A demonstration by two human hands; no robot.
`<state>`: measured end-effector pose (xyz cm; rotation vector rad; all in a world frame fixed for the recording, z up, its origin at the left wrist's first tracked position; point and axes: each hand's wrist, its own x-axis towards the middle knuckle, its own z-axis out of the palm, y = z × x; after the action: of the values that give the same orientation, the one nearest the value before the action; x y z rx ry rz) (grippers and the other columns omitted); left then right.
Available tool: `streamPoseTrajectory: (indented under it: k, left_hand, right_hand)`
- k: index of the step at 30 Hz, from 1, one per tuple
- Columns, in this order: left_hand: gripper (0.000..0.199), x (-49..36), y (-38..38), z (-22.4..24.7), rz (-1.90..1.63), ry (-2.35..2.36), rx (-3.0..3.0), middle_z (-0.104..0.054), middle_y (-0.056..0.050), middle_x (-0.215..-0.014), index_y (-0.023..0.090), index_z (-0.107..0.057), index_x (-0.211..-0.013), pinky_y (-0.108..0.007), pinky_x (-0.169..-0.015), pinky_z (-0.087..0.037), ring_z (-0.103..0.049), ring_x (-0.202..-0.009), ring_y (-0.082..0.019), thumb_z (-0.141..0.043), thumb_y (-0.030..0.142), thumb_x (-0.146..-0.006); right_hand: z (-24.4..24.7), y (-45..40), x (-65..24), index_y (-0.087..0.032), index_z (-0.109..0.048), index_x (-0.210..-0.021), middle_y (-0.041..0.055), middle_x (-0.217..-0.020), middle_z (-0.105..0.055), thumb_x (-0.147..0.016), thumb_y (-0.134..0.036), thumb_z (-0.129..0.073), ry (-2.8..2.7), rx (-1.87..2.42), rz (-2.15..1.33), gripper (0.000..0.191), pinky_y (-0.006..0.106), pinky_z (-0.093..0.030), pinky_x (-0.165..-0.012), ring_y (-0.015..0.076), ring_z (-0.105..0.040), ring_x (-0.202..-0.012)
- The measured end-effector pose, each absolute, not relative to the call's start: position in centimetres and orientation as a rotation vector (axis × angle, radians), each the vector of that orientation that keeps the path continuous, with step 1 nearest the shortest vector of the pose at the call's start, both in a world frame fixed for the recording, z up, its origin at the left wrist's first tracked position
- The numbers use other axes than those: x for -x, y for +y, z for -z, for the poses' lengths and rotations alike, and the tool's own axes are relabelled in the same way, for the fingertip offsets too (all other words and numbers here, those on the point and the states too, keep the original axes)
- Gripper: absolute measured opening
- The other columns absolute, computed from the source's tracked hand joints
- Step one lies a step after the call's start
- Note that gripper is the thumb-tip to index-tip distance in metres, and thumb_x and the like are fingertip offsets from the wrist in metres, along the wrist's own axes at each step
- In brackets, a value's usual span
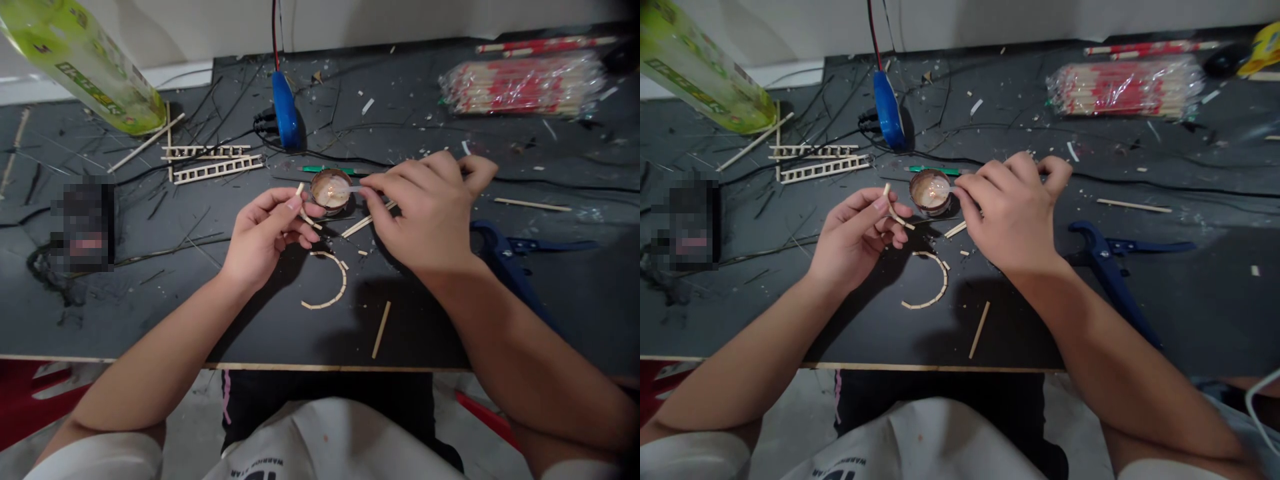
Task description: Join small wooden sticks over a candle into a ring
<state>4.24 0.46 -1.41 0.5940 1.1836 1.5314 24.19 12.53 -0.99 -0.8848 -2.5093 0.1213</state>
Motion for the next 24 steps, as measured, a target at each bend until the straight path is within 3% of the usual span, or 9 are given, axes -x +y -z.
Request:
streamPoseTrajectory:
  k: [8, 16, 24]
  left_hand:
    - [0.024, -4.27, 0.43, 1.55, -1.519, 1.197, -0.598, -0.074, -0.002, -0.085, 0.02, -0.063, -0.097, -0.019, -0.045, -0.049, -0.071, -0.059, -0.012, -0.074, 0.04, -0.092]
    - [0.019, -4.38, 0.46, 1.47, -1.502, 1.184, -0.573, -0.071, -0.003, -0.083, 0.018, -0.067, -0.097, -0.021, -0.049, -0.05, -0.069, -0.059, -0.012, -0.073, 0.035, -0.092]
    - [0.019, -4.28, 0.36, 1.48, -1.494, 1.198, -0.583, -0.071, -0.002, -0.082, 0.018, -0.067, -0.095, -0.021, -0.049, -0.05, -0.068, -0.058, -0.011, -0.073, 0.036, -0.091]
  right_hand:
    - [1.17, 12.44, -23.97, -0.035, -0.074, -0.12, 0.0096, -0.11, -0.076, -0.105, -0.043, -0.041, -2.48, 0.919, -0.159, 0.037, 0.065, -0.028, -0.099, 0.0413, -0.058, -0.115]
    - [1.2, 12.44, -23.84, -0.034, -0.074, -0.121, 0.011, -0.113, -0.075, -0.105, -0.044, -0.041, -2.476, 0.965, -0.247, 0.039, 0.062, -0.033, -0.094, 0.0427, -0.058, -0.117]
    - [1.24, 12.5, -23.81, -0.035, -0.074, -0.117, 0.0084, -0.107, -0.076, -0.106, -0.049, -0.037, -2.463, 0.926, -0.153, 0.041, 0.065, -0.028, -0.1, 0.0387, -0.06, -0.11]
